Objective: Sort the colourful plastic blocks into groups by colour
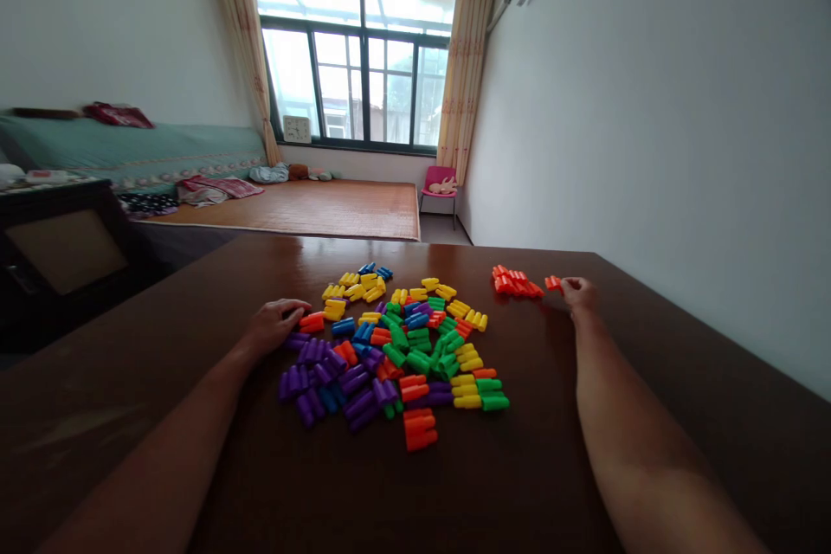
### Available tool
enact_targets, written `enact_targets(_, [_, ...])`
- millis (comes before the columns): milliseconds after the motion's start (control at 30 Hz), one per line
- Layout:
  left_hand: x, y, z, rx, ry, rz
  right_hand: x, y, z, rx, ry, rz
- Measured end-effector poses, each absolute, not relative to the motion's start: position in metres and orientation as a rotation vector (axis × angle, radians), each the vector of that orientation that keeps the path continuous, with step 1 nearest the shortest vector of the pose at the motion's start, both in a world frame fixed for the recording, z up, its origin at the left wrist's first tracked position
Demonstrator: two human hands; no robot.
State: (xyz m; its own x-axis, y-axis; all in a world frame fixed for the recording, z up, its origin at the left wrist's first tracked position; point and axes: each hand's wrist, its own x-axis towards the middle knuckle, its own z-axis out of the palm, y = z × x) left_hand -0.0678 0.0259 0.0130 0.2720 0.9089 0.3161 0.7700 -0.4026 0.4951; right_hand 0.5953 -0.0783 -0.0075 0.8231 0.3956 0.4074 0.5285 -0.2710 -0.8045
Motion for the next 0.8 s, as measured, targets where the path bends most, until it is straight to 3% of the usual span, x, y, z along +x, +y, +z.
enact_targets(567, [-0.066,0.024,0.014,2.299,1.552,0.827,0.589,-0.086,-0.009,-2.072,-0.894,-0.287])
enact_targets(700, [-0.068,0.025,0.011,2.316,1.553,0.816,0.559,-0.076,0.016,-2.005,-0.905,-0.374])
enact_targets(800, [-0.067,0.024,0.01,2.314,1.566,0.821,0.507,-0.065,0.049,-1.845,-1.271,-0.086])
